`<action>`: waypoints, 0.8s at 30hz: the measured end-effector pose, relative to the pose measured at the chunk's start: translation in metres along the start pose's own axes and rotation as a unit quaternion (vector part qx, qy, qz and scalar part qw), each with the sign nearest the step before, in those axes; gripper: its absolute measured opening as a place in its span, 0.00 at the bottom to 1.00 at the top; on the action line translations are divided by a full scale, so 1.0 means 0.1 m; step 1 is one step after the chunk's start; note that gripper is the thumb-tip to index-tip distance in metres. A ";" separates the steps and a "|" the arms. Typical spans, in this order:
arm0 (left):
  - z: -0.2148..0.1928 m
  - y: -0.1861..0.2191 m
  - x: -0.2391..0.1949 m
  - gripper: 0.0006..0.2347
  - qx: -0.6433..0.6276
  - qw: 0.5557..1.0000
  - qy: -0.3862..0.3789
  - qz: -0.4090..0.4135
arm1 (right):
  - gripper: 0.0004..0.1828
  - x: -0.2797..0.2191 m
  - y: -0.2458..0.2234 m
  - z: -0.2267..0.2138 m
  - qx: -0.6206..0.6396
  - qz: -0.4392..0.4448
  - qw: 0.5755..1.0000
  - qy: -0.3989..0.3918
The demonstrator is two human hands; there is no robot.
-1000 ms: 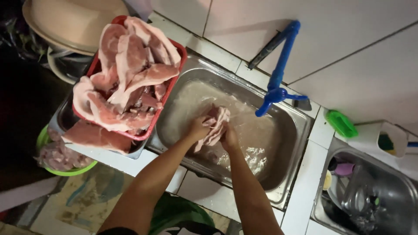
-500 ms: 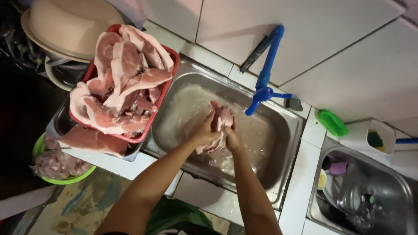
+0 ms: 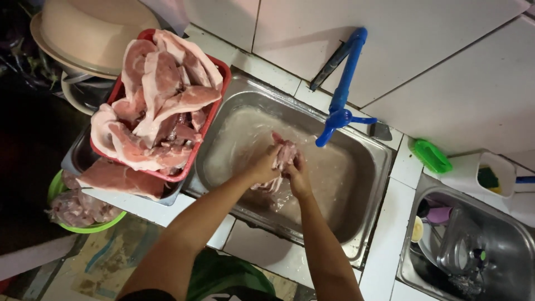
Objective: The person washes several pieces of raw meat under running water in a kitchen sink. They handle the meat by hand, rinsing each piece and placing it into a red basket on the counter.
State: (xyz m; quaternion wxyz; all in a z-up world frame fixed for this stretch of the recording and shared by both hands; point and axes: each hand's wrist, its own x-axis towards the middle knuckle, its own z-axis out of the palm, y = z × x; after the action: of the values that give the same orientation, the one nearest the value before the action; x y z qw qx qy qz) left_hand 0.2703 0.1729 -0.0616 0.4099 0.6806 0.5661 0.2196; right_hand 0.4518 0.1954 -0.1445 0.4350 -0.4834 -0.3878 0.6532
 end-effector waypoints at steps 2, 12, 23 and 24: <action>0.07 0.01 0.01 0.36 0.079 0.996 0.040 0.000 | 0.34 -0.18 -0.32 0.15 -0.037 0.004 0.999 0.001; 0.35 -0.41 0.09 0.37 -0.015 0.998 0.057 0.012 | 0.28 -0.17 -0.71 0.35 -0.114 0.019 0.992 -0.057; 0.23 -0.31 -0.10 0.35 -0.042 0.993 0.101 0.039 | 0.28 0.01 -0.39 0.18 -0.104 0.057 0.991 -0.058; 0.36 -0.48 -0.06 0.35 -0.039 0.994 0.100 0.037 | 0.28 0.03 -0.39 0.20 -0.101 0.057 0.991 -0.058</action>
State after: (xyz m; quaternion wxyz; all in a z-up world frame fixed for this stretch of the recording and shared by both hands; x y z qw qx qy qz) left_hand 0.2677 0.1572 -0.1202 0.3692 0.6592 0.5695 0.3237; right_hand 0.4397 0.2087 -0.1043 0.3222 -0.5075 -0.4483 0.6616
